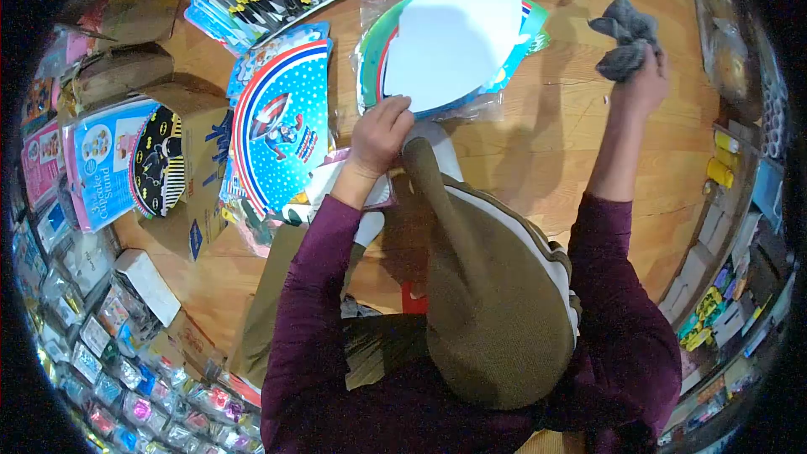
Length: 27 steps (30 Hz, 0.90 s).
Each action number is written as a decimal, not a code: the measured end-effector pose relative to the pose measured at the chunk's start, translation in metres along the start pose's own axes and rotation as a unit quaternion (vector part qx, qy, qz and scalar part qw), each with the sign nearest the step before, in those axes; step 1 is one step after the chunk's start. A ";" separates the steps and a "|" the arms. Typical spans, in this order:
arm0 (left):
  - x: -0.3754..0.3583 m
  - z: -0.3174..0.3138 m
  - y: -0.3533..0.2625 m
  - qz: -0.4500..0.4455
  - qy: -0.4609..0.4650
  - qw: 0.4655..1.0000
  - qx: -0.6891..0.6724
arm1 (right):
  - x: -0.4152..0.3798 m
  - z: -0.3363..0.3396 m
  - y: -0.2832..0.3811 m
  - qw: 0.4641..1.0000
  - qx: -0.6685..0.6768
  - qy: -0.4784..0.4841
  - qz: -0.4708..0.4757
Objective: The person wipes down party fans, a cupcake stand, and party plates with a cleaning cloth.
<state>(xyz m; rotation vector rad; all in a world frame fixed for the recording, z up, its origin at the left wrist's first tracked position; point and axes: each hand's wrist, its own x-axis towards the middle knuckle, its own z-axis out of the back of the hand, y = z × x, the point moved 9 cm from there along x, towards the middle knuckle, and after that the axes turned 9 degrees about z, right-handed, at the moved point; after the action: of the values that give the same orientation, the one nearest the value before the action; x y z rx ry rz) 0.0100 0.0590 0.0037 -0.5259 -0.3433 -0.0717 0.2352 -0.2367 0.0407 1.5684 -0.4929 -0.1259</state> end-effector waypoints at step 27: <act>-0.010 0.040 0.019 0.118 -0.099 0.988 -0.031 | -0.033 -0.100 -0.142 0.889 -0.336 0.291 0.112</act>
<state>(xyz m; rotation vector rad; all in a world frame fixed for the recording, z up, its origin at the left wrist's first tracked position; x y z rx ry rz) -0.0084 0.0951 0.0240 -0.6338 -0.4713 0.2015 0.2761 -0.1348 -0.0976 0.7936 -0.1178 0.3204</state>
